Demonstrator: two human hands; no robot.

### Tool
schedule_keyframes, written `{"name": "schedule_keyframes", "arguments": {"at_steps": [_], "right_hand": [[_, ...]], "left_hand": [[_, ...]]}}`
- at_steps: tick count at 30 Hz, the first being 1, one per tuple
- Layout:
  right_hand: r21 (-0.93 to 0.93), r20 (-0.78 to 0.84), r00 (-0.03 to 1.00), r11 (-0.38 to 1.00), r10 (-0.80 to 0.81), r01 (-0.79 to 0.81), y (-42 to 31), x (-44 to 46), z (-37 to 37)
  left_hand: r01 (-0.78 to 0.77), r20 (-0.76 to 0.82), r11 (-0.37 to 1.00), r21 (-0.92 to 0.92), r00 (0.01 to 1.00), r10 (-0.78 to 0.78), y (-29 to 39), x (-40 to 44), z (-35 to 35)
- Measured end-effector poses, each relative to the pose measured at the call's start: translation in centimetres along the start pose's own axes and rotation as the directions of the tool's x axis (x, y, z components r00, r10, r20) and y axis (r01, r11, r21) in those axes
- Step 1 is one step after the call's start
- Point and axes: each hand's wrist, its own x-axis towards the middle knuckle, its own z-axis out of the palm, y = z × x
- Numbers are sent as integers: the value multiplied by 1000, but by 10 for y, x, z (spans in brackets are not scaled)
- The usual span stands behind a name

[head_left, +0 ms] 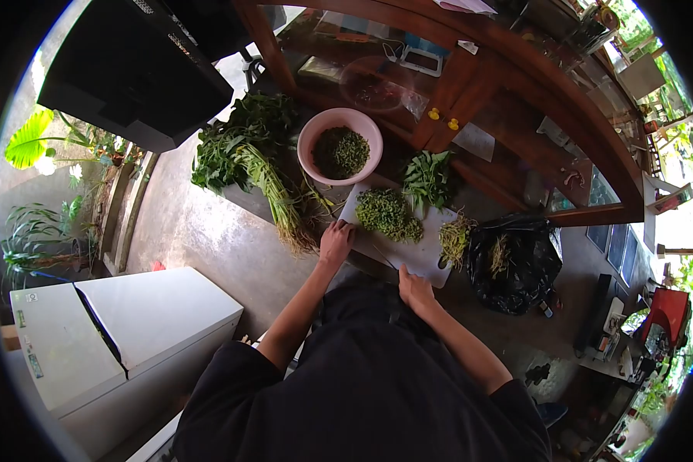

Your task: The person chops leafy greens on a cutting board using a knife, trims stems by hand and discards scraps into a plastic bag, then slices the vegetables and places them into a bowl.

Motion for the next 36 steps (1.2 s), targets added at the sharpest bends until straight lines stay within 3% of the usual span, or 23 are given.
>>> {"name": "schedule_keyframes", "arguments": {"at_steps": [18,23,36], "right_hand": [[22,-23,1000,1000,-15,16,32,-3,7],[20,-140,988,998,-58,61,30,-6,2],[-16,-121,985,993,-121,120,33,-3,16]], "left_hand": [[-32,-8,996,-84,999,31,-8,-3,-1],[80,6,978,-194,997,-80,-5,-3,-8],[91,-10,975,-203,995,-95,0,-6,-19]]}}
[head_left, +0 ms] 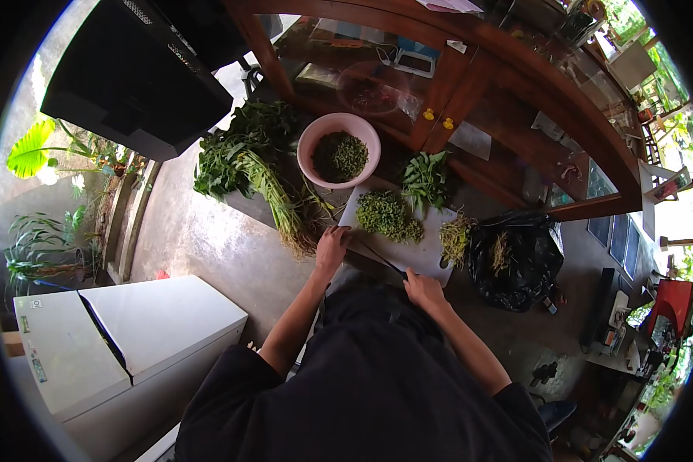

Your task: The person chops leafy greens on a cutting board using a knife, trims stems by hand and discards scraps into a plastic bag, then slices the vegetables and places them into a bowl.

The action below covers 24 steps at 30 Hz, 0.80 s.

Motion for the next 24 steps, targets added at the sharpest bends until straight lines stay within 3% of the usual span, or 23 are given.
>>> {"name": "schedule_keyframes", "arguments": {"at_steps": [8,15,17,24], "right_hand": [[-29,-7,1000,1000,-12,11,-6,5,4],[31,-65,997,999,-39,41,-16,21,16],[126,-238,970,989,-47,79,-14,26,26],[125,-358,932,986,-55,106,-12,32,11]], "left_hand": [[61,18,991,-116,998,-60,-5,-8,-1],[49,12,993,-106,999,-48,4,-16,-6],[55,15,992,-112,998,-54,7,-13,-6],[48,36,992,-118,998,-44,2,3,1]]}}
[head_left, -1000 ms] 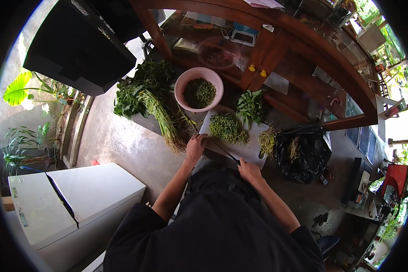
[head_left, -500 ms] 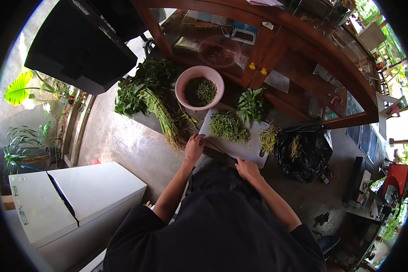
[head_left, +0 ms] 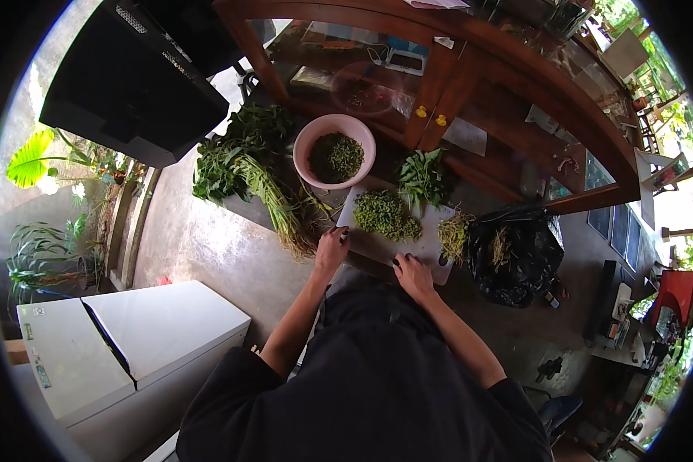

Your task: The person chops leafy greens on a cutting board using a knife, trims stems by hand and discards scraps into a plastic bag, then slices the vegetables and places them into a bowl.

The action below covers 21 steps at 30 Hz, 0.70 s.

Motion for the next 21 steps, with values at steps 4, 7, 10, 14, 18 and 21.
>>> {"name": "schedule_keyframes", "arguments": {"at_steps": [4,7,10,14,18,21], "right_hand": [[19,-46,998,999,39,-39,1,7,-11],[25,-29,996,997,79,-78,3,13,-16],[26,-13,994,994,110,-110,7,20,-21],[25,0,985,985,171,-171,15,28,-17],[96,28,981,976,191,-193,16,23,-29],[228,3,984,958,180,-176,25,12,-32]], "left_hand": [[-37,13,999,39,999,36,0,9,3],[-21,42,999,41,999,19,3,17,2],[-33,67,999,44,997,30,-6,28,8],[-46,86,998,43,995,42,-3,40,12],[-133,30,989,58,991,132,3,44,17],[-121,-35,991,-56,992,120,39,42,9]]}}
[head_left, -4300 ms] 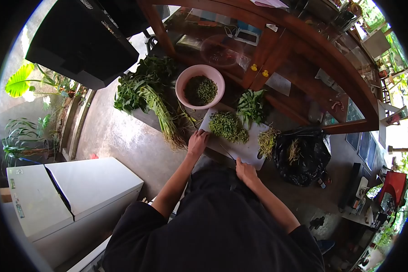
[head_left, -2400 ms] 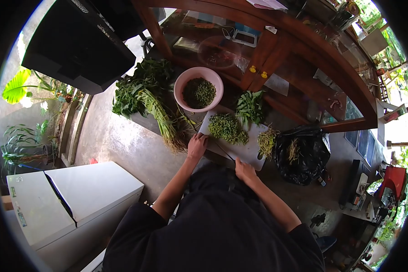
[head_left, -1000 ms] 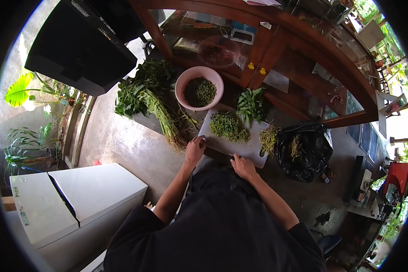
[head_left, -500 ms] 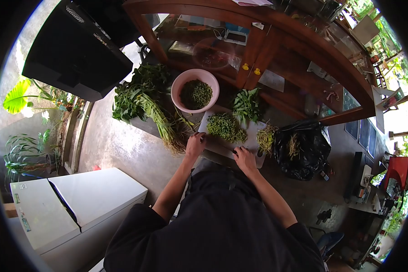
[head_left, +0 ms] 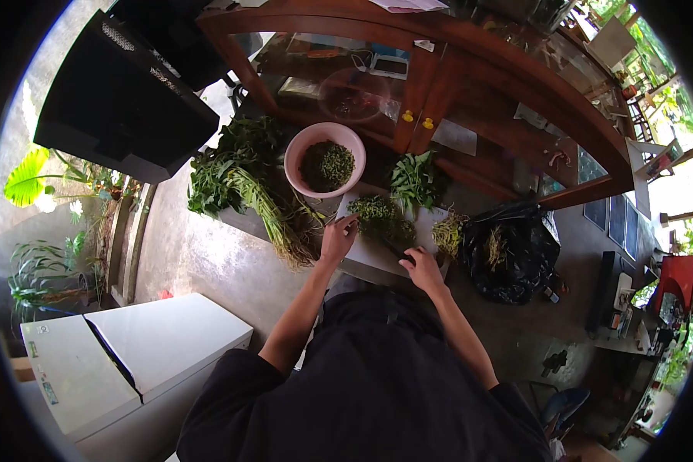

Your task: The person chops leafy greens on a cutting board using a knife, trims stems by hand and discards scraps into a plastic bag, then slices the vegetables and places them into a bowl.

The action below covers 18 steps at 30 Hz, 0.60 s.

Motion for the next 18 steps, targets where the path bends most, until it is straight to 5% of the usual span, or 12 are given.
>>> {"name": "schedule_keyframes", "arguments": {"at_steps": [2,11,18], "right_hand": [[145,-38,998,988,54,-48,4,-8,-5],[372,-154,922,885,356,-280,39,-29,14],[263,-265,871,900,413,-347,57,-14,20]], "left_hand": [[-32,-5,989,-146,999,31,9,3,5],[-71,212,972,-224,970,120,25,2,37],[39,267,974,-224,963,23,22,-11,52]]}}
